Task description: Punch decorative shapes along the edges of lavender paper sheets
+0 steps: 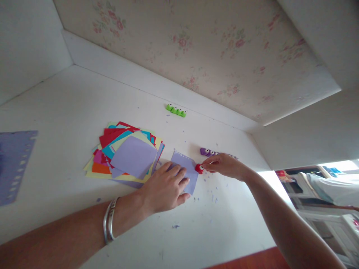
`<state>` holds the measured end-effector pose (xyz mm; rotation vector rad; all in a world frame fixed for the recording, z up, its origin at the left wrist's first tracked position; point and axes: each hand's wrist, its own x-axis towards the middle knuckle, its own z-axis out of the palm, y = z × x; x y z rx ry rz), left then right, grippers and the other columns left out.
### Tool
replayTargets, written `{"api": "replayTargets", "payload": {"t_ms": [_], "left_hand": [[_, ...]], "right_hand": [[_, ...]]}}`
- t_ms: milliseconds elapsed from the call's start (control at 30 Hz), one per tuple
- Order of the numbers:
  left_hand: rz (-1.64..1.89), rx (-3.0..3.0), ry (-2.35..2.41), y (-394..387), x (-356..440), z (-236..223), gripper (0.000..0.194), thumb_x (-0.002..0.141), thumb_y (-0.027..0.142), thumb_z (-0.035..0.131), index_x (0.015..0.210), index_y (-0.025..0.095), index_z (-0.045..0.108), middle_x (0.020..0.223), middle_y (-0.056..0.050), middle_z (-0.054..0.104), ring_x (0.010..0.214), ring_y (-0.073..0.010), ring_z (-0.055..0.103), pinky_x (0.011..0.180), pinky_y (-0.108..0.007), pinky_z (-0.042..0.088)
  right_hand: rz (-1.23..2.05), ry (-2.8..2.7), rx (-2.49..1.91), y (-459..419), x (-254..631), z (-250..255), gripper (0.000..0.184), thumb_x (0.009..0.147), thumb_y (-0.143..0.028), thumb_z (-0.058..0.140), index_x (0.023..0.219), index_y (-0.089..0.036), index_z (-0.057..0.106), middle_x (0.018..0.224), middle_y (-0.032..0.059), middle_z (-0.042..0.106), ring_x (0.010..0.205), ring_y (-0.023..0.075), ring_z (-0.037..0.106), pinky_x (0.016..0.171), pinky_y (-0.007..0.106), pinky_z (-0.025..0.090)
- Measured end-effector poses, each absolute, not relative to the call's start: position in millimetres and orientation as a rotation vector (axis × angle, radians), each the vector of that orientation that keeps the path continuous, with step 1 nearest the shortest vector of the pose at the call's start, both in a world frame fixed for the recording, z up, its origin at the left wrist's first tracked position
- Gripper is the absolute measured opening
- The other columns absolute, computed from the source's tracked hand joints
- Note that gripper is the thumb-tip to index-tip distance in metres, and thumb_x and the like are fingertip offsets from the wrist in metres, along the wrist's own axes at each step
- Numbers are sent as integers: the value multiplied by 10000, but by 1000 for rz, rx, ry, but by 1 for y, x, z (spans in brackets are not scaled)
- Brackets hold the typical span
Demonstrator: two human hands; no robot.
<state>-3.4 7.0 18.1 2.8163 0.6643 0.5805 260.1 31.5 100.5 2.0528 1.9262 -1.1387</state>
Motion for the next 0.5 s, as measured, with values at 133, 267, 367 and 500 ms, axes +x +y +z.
{"api": "replayTargets", "payload": {"t_ms": [133,267,367,500], "left_hand": [[608,2819,671,6,-3,16,417,976,492,492,1188,173,657,1261,-114,619,1141,-270,540,1010,-453,366],[623,2814,676,6,-3,16,407,976,488,494,1173,174,663,1249,-113,627,1145,-271,539,1009,-453,366],[631,2803,675,7,-3,17,402,976,481,495,1167,170,663,1239,-118,631,1138,-272,541,1009,-455,369],[612,2803,668,7,-3,18,400,978,475,493,1177,168,655,1238,-117,631,1131,-270,544,1009,-454,373]], "right_hand": [[-1152,1888,2045,35,258,103,286,837,-457,651,919,-238,815,777,60,751,723,190,651,632,283,487],[-1199,1857,2035,39,256,104,284,817,-472,673,881,-237,818,761,64,750,715,193,653,624,284,492],[-1299,1798,2030,44,257,103,300,785,-500,707,869,-232,816,775,72,752,745,199,664,654,285,516],[-1315,1747,1994,53,256,103,273,747,-470,740,840,-226,821,763,76,745,741,206,660,673,302,537]]}}
